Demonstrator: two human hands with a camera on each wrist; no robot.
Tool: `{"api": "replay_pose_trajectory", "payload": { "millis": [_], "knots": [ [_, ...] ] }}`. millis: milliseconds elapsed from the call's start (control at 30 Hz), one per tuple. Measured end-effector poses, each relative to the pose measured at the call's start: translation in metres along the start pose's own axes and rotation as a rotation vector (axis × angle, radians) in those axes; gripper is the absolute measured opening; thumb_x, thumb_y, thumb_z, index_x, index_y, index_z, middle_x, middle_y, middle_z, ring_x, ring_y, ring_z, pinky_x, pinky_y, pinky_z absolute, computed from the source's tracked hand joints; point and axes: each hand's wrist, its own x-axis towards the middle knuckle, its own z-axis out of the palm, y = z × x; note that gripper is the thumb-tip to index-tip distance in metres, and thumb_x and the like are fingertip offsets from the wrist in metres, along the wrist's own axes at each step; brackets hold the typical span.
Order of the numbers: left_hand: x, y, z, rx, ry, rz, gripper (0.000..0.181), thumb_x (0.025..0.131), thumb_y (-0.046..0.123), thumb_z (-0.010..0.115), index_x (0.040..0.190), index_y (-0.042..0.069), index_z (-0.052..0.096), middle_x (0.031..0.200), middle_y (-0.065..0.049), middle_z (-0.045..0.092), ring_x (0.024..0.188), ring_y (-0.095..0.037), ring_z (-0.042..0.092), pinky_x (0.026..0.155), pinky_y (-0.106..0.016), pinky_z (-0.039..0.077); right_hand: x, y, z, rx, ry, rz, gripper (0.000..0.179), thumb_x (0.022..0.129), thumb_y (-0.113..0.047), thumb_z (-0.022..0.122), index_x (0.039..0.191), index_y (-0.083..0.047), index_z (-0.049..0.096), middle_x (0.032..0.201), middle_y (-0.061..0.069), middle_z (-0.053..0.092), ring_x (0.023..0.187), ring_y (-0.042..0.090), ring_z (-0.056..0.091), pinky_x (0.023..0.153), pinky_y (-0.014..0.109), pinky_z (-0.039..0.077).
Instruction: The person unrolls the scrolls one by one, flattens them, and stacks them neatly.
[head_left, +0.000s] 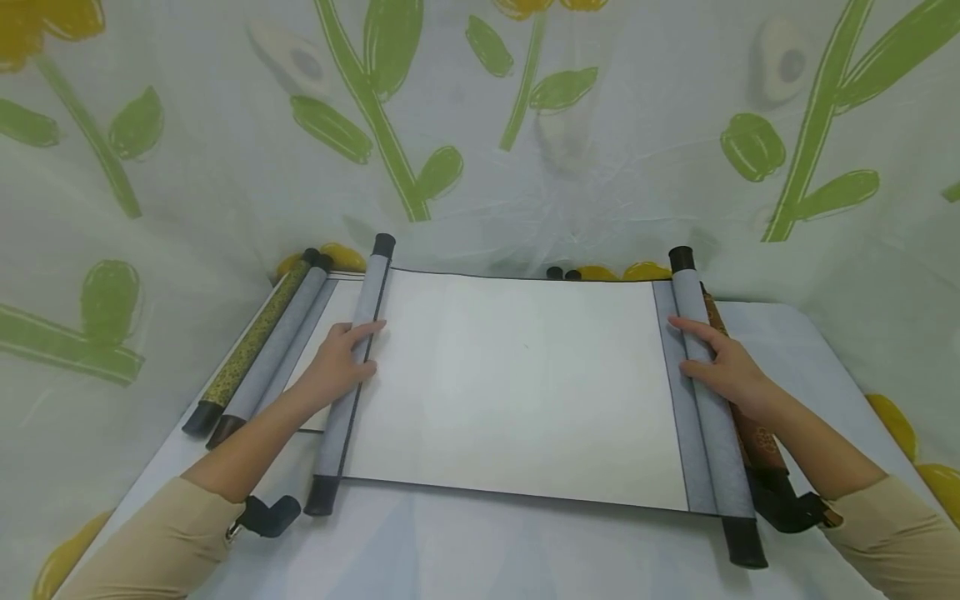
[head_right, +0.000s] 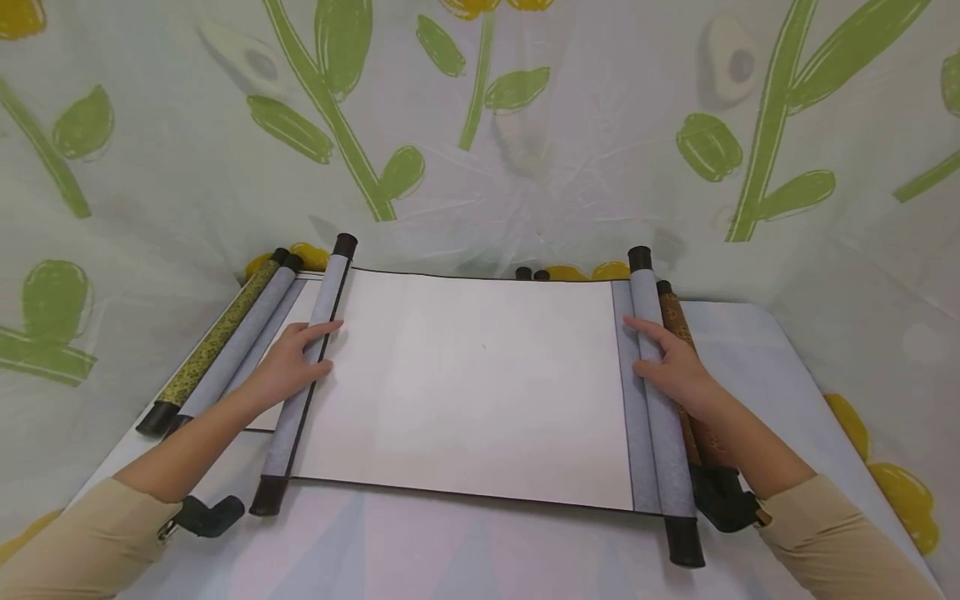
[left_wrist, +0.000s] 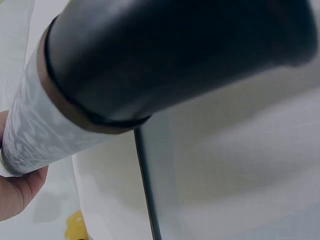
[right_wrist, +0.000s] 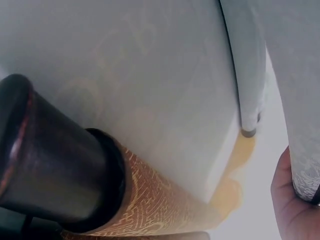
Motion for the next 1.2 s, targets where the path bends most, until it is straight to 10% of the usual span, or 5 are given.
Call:
{"api": "replay_pose_trajectory", "payload": {
  "millis": [267,567,1200],
  "knots": [
    [-0.001,-0.003,-0.002,-0.01,0.011,0.01,0.06,0.087,0.003,0.053,0.145,0.007,0.037,0.136,-0.036,0.028,0.12,-0.05,0.038,0.092,-0.059,0.042,0.0,0.003,-0.002,-0.003,0.0,0.006,0.07,0.09,-0.004,0.055,0.15,-0.011,0.021,0.155,0.027,0.006,0.139,0.051,0.005,0.101,0.071,0.013],
    [0.0,-0.004,-0.004,-0.02,-0.003,-0.023,0.073,0.082,0.018,0.074,0.145,0.011,0.038,0.138,-0.034,0.028,0.122,-0.048,0.038,0.093,-0.06,0.04,0.001,0.004,-0.003,0.005,-0.003,0.018,0.07,0.091,-0.006,0.056,0.151,-0.013,0.021,0.155,0.026,0.005,0.138,0.05,0.007,0.1,0.071,0.016],
    [-0.005,-0.01,-0.014,-0.023,-0.046,0.061,0.058,0.091,0.006,0.043,0.147,0.007,0.031,0.132,-0.04,0.025,0.091,-0.038,0.048,0.066,-0.039,0.048,-0.003,0.008,-0.004,0.007,0.006,0.01,0.069,0.091,-0.004,0.054,0.151,-0.012,0.02,0.155,0.027,0.004,0.139,0.05,0.005,0.1,0.071,0.016]
  ]
}}
